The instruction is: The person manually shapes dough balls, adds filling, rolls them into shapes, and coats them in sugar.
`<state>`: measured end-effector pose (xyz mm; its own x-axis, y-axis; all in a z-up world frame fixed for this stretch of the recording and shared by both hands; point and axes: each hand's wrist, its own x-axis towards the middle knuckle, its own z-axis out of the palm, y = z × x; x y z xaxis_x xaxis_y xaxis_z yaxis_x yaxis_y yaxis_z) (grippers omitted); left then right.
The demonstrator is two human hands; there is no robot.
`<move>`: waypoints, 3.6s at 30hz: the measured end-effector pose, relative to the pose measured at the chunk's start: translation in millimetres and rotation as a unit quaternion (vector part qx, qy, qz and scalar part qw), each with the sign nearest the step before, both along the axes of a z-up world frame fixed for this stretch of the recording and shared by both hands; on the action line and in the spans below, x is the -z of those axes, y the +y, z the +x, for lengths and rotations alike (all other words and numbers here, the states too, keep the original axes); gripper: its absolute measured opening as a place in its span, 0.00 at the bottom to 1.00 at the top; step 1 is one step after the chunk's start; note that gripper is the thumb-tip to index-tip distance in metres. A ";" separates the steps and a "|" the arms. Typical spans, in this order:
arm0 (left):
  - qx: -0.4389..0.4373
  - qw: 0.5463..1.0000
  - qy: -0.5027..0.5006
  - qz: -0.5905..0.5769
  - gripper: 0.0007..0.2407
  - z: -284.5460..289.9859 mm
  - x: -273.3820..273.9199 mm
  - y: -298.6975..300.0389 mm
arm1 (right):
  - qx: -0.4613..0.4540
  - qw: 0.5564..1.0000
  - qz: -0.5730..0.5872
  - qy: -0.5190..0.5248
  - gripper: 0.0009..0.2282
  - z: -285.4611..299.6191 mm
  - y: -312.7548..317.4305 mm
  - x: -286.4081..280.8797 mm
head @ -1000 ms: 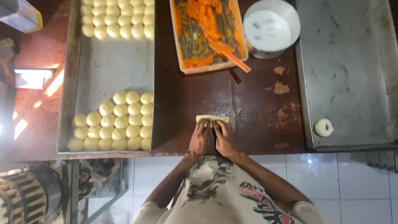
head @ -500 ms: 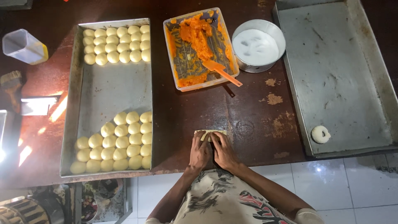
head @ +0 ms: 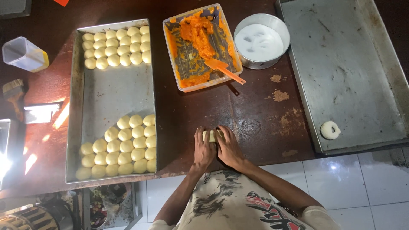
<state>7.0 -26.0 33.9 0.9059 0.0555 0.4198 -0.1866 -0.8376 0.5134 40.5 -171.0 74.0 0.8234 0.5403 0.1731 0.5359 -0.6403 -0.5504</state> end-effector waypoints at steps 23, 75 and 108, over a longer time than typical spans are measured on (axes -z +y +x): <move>0.124 0.986 0.057 0.100 0.21 -45.2 -1.0 1.4 | -0.057 0.991 -0.094 0.081 0.27 -36.8 -16.5 16.6; 0.141 0.973 0.057 -0.174 0.15 55.3 -4.6 41.3 | 0.000 0.998 0.069 0.015 0.16 69.2 -53.3 6.1; 0.075 0.950 0.216 0.211 0.33 132.5 30.0 0.1 | 0.038 0.992 -0.093 0.080 0.39 127.1 25.3 48.6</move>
<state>139.5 -25.9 3.9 0.9833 -0.1784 -0.0367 -0.1681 -0.9666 0.1933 167.6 -145.8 25.4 0.8723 0.4853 -0.0599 0.3969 -0.7742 -0.4931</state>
